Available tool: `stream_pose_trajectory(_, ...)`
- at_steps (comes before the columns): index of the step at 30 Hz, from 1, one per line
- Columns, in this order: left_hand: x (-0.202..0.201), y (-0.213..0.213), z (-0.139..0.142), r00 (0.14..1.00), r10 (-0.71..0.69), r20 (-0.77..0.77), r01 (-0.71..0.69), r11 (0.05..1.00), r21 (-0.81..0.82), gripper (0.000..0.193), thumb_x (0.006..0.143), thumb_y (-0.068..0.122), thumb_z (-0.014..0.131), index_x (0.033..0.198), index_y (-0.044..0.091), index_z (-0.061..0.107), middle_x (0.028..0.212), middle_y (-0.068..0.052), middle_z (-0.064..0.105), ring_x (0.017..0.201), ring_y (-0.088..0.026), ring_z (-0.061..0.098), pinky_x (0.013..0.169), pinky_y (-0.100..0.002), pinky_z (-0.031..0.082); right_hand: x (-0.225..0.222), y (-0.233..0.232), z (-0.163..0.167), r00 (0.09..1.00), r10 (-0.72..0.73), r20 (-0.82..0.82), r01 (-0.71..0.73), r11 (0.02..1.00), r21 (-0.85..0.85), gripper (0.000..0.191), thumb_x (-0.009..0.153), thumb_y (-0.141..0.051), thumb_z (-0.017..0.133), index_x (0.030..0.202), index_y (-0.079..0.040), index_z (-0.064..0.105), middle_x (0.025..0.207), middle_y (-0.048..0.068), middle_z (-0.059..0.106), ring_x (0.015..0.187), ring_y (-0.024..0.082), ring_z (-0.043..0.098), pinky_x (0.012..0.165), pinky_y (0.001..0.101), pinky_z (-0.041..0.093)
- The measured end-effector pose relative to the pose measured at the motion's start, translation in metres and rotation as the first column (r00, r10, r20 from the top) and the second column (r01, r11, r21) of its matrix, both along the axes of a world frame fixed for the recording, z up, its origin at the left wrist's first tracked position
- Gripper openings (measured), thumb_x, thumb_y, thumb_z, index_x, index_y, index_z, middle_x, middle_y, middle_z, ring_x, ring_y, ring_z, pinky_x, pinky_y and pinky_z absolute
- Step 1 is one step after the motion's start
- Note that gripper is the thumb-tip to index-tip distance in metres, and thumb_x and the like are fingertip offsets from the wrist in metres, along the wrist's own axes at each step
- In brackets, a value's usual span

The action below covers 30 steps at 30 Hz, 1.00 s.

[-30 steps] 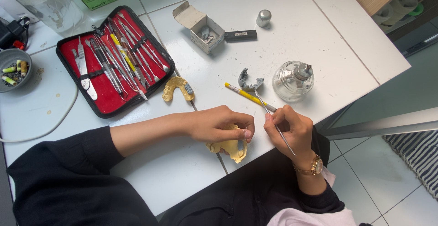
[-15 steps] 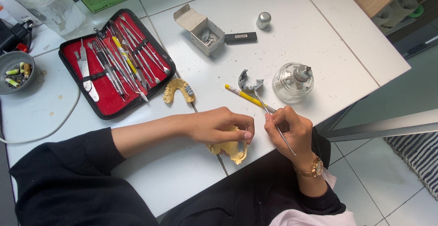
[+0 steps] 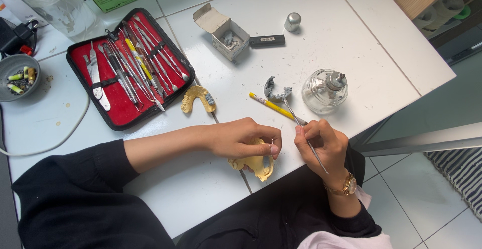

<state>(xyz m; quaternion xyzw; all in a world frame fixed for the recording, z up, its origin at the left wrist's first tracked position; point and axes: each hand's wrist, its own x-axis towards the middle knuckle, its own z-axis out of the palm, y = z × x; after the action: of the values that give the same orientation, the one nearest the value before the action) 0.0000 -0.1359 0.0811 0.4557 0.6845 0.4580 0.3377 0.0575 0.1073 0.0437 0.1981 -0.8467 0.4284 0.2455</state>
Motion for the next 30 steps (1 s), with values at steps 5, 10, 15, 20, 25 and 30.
stream_pose_trajectory(5, 0.000, 0.000, -0.001, 1.000, -0.006, 0.000, 0.006, 1.000, 0.014, 0.040, 0.106, 0.043, 0.045, 0.108, 0.009, 0.067, 0.097, -0.004, 0.076, 0.092, -0.015, 0.071, 0.085, -0.034, 0.055, 0.000, -0.001, 0.000, 1.000, -0.012, 0.004, 0.012, 1.000, 0.019, 0.029, 0.089, 0.000, 0.076, 0.076, -0.005, 0.050, 0.065, 0.002, 0.065, 0.049, 0.004, 0.055, 0.046, 0.0222, 0.041)
stream_pose_trajectory(10, 0.000, -0.001, -0.001, 1.000, -0.010, 0.000, 0.010, 1.000, 0.024, 0.039, 0.106, 0.042, 0.045, 0.109, 0.009, 0.066, 0.097, -0.004, 0.076, 0.092, -0.015, 0.072, 0.085, -0.034, 0.056, 0.000, -0.002, 0.003, 1.000, -0.013, 0.020, 0.012, 0.999, 0.036, 0.026, 0.090, -0.001, 0.075, 0.078, -0.005, 0.052, 0.064, 0.001, 0.063, 0.050, 0.004, 0.056, 0.046, 0.0223, 0.042)
stream_pose_trajectory(15, 0.000, -0.003, 0.001, 1.000, -0.015, -0.006, 0.015, 0.999, 0.031, 0.038, 0.106, 0.041, 0.046, 0.108, 0.009, 0.066, 0.095, -0.004, 0.076, 0.089, -0.015, 0.072, 0.084, -0.034, 0.055, 0.000, -0.005, 0.006, 0.999, -0.026, 0.042, 0.024, 0.999, 0.042, 0.026, 0.090, -0.001, 0.075, 0.078, -0.004, 0.052, 0.065, 0.001, 0.064, 0.049, 0.005, 0.056, 0.046, 0.0226, 0.042)
stream_pose_trajectory(20, 0.001, -0.007, 0.001, 1.000, -0.017, -0.002, 0.017, 0.999, 0.047, 0.037, 0.106, 0.041, 0.046, 0.109, 0.010, 0.066, 0.095, -0.003, 0.076, 0.087, -0.014, 0.071, 0.082, -0.033, 0.055, 0.000, -0.007, 0.004, 1.000, 0.003, -0.003, -0.003, 1.000, 0.030, 0.024, 0.092, -0.001, 0.075, 0.084, -0.004, 0.052, 0.072, 0.003, 0.067, 0.057, 0.005, 0.062, 0.053, 0.0215, 0.047)
stream_pose_trajectory(25, -0.003, -0.017, -0.005, 1.000, -0.012, -0.003, 0.012, 0.999, 0.035, 0.032, 0.105, 0.038, 0.046, 0.109, 0.012, 0.064, 0.096, -0.002, 0.076, 0.083, -0.014, 0.070, 0.077, -0.032, 0.055, -0.002, -0.013, -0.003, 1.000, -0.010, 0.020, 0.010, 1.000, -0.020, 0.027, 0.091, 0.001, 0.075, 0.083, -0.002, 0.050, 0.072, 0.006, 0.068, 0.055, 0.006, 0.058, 0.051, 0.0221, 0.044)
stream_pose_trajectory(30, -0.005, -0.025, -0.012, 0.999, -0.037, 0.014, 0.035, 0.996, 0.079, 0.031, 0.107, 0.039, 0.045, 0.110, 0.013, 0.061, 0.099, -0.001, 0.076, 0.087, -0.014, 0.073, 0.078, -0.032, 0.057, -0.002, -0.019, -0.010, 1.000, -0.002, 0.030, 0.004, 0.999, -0.048, 0.029, 0.091, 0.002, 0.075, 0.081, -0.002, 0.049, 0.073, 0.008, 0.069, 0.056, 0.006, 0.057, 0.052, 0.0215, 0.045)
